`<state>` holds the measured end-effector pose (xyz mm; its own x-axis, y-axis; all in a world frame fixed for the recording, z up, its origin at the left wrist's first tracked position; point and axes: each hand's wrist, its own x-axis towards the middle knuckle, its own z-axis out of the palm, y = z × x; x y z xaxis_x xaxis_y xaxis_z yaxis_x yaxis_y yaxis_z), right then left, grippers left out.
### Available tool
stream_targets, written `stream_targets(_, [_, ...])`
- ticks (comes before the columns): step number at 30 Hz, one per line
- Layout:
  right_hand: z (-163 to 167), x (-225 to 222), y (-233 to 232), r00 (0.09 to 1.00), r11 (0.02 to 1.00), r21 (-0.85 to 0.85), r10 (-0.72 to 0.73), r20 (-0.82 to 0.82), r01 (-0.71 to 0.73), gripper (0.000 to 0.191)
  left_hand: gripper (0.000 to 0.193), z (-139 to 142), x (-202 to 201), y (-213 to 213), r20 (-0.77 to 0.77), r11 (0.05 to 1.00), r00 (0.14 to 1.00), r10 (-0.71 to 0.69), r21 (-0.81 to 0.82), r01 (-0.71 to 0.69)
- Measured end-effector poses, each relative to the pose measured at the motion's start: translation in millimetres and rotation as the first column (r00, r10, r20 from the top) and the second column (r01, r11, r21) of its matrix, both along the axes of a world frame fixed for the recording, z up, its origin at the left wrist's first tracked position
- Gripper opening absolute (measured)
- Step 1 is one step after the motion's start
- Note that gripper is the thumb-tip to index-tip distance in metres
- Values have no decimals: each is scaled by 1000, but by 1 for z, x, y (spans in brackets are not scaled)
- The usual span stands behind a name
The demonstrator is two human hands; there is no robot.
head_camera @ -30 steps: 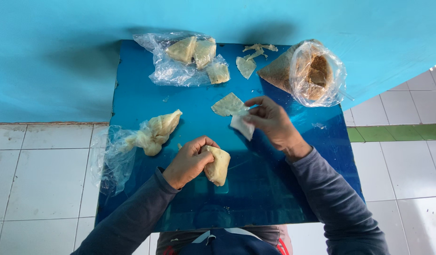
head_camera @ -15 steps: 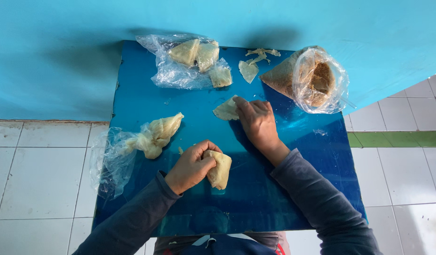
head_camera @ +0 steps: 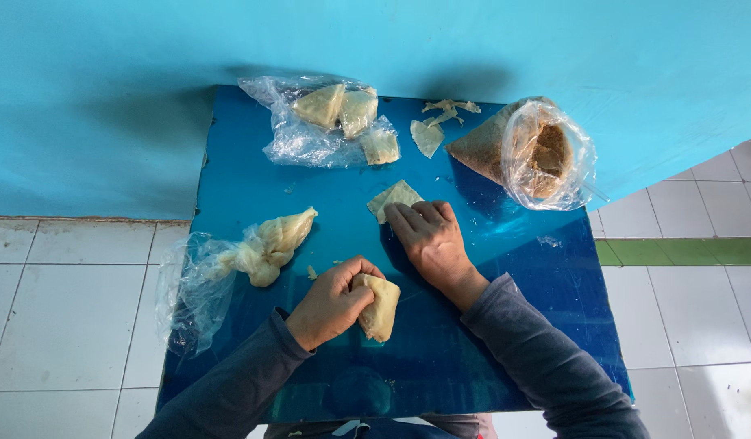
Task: The person tears pieces from a mass of dough and pinches and folds each piece by hand, then arranges the flattened dough pieces in overlapping diagonal rows on a blue table, building up a long patterned strip of dough pieces.
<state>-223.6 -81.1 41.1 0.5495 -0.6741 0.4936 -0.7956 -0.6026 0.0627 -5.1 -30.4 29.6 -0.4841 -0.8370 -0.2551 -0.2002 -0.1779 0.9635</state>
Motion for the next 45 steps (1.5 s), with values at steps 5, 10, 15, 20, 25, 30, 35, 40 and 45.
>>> stream_targets(5, [-5, 1, -1, 1000, 1000, 24, -7, -2, 7, 35, 23, 0, -1, 0, -5, 1000, 1000, -7, 10, 7])
stream_targets(10, [-10, 2, -2, 1000, 1000, 29, -1, 19, 1, 33, 22, -1, -2, 1, -1, 1000, 1000, -3, 21, 3])
stream_targets(15, [-11, 7, -2, 1000, 1000, 17, -6, -9, 6, 34, 21, 0, -2, 3, -31, 1000, 1000, -5, 13, 6])
stream_targets(20, [-1, 12, -1, 999, 997, 63, 32, 25, -33, 19, 22, -3, 0, 2, -8, 1000, 1000, -23, -3, 23])
stream_targets(25, [15, 2, 6, 950, 988, 148, 4, 312, -53, 19, 23, -12, 2, -2, -160, 999, 987, 34, -28, -39])
stream_targets(30, [34, -8, 21, 773, 829, 523, -195, 603, -199, 20, 25, -21, 5, -5, -362, 979, 910, 203, 101, -179])
stream_targets(35, [36, 9, 46, 812, 816, 488, -40, 582, -309, 39, 31, -21, 4, -6, -424, 961, 863, 275, 137, -239])
stream_targets(40, [30, 8, 44, 800, 818, 497, -79, 595, -289, 37, 36, -19, 2, -4, -455, 966, 852, 259, 121, -228])
stream_targets(45, [26, 7, 46, 781, 801, 513, -96, 617, -308, 31, 35, -18, 2, -3, -401, 971, 886, 233, 39, -238])
